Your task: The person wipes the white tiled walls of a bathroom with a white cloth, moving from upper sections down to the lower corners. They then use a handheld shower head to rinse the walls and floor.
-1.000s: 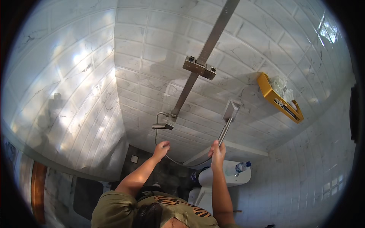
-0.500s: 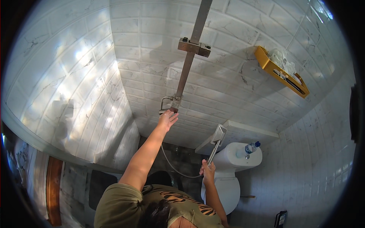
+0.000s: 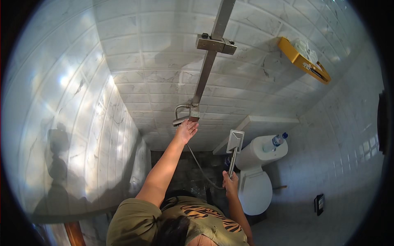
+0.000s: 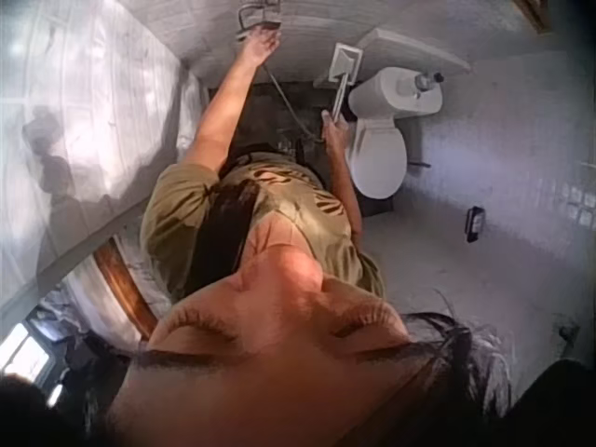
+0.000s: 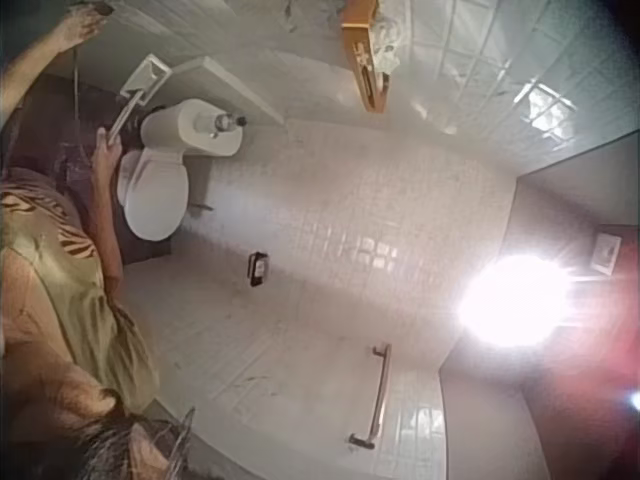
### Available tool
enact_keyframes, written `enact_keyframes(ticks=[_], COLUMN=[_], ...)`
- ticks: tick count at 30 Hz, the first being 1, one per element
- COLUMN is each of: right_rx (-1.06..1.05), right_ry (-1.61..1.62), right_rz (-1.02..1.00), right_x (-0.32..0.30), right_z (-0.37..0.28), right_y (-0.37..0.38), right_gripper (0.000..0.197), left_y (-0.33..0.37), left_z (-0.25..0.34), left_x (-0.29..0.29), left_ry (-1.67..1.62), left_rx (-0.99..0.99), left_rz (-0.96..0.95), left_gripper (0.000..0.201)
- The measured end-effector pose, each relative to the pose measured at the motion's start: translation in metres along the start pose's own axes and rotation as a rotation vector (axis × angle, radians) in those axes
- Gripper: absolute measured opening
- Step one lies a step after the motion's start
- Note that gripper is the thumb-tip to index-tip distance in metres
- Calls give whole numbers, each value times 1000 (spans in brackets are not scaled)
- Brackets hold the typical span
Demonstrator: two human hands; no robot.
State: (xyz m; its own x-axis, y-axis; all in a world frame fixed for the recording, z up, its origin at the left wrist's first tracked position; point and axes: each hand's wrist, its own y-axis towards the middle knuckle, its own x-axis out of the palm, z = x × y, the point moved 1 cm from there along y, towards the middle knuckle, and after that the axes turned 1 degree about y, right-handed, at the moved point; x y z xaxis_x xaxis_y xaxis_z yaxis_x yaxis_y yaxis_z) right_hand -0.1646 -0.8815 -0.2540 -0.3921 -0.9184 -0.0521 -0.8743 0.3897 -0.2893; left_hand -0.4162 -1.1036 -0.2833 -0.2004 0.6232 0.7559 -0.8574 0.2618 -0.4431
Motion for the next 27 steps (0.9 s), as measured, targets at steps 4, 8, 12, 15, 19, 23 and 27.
enact_keyframes(ticks=[4, 8, 12, 15, 19, 23, 27], right_rx=[31, 25, 48, 52, 70, 75, 57], right_ry=[-25, 36, 77, 80, 80, 75, 27], right_rz=[63, 107, 178, 193, 206, 232, 229], right_x=[10, 18, 26, 29, 30, 27, 18], right_z=[10, 34, 67, 88, 106, 116, 114], right_y=[-20, -37, -52, -66, -76, -83, -88], right_gripper=[25, 25, 24, 25, 26, 25, 28], left_y=[7, 19, 15, 7, 9, 7, 8], left_z=[-2, -13, -26, -33, -36, -37, -38], left_x=[-1, -2, 12, 25, 29, 41, 48], left_ry=[-160, -402, -568, -683, -739, -830, -935], left_rx=[-55, -105, -190, -295, -253, -229, -196], left_rz=[-173, -345, -451, -579, -744, -807, -867], left_gripper=[33, 33, 34, 56, 74, 70, 51])
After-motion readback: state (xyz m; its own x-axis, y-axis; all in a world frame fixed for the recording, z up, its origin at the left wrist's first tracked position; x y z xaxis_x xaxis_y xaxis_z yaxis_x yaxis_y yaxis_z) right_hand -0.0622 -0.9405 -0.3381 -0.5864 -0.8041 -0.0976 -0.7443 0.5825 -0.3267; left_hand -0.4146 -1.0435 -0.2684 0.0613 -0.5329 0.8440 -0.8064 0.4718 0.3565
